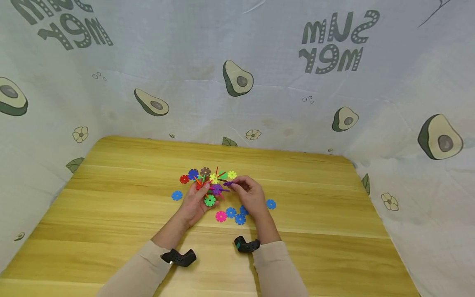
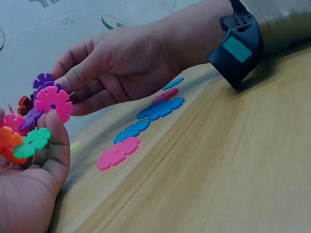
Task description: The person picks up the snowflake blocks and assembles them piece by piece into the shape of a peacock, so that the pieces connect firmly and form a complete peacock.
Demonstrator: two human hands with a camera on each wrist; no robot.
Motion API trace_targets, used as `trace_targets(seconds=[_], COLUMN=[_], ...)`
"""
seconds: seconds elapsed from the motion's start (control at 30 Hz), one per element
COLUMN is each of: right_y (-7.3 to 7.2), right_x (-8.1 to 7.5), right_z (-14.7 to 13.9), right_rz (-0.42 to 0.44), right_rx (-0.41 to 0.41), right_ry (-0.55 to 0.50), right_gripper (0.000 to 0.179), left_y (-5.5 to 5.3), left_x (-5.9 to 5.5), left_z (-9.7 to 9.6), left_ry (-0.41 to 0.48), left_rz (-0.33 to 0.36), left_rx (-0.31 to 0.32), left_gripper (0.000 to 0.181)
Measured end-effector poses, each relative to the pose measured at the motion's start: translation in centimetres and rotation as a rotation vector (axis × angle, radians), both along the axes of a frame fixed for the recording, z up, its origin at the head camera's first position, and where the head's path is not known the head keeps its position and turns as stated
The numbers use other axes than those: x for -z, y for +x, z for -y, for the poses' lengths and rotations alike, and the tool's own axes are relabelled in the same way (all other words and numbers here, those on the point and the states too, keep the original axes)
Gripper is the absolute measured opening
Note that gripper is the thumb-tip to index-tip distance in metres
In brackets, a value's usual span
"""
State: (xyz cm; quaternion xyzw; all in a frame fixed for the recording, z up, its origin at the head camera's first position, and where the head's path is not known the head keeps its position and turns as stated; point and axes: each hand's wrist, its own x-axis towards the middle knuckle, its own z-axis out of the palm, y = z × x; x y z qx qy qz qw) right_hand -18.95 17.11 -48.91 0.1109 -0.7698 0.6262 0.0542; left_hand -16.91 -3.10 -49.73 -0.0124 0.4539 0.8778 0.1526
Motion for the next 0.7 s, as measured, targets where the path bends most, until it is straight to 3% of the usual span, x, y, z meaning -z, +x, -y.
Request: trace_targets(seconds=[0.2,0.5,0.7], right_y=[0.0,0.2,0.5], right_x=[0.1,0.1,0.0], right_z=[0.4,0.9,1.2], right_rz=[0.014,0.063,0.046], right_rx=[-0.015,-0.058,-0.012], right_ry=[0.011,-0.023,0.022], right_gripper=[0.013,0.012,0.009], left_y=[0.0,0.1,0.2], left_x=[-0.3,-0.2,-0.1], left_z=[0.0,0.1,0.0], left_ry=[0.014,0.066,0.080], left_rz=[0.024,-0.028,-0.031], left_rx=[0.006,0.025,-0.007], left_gripper=[0.040,0.044,0.043])
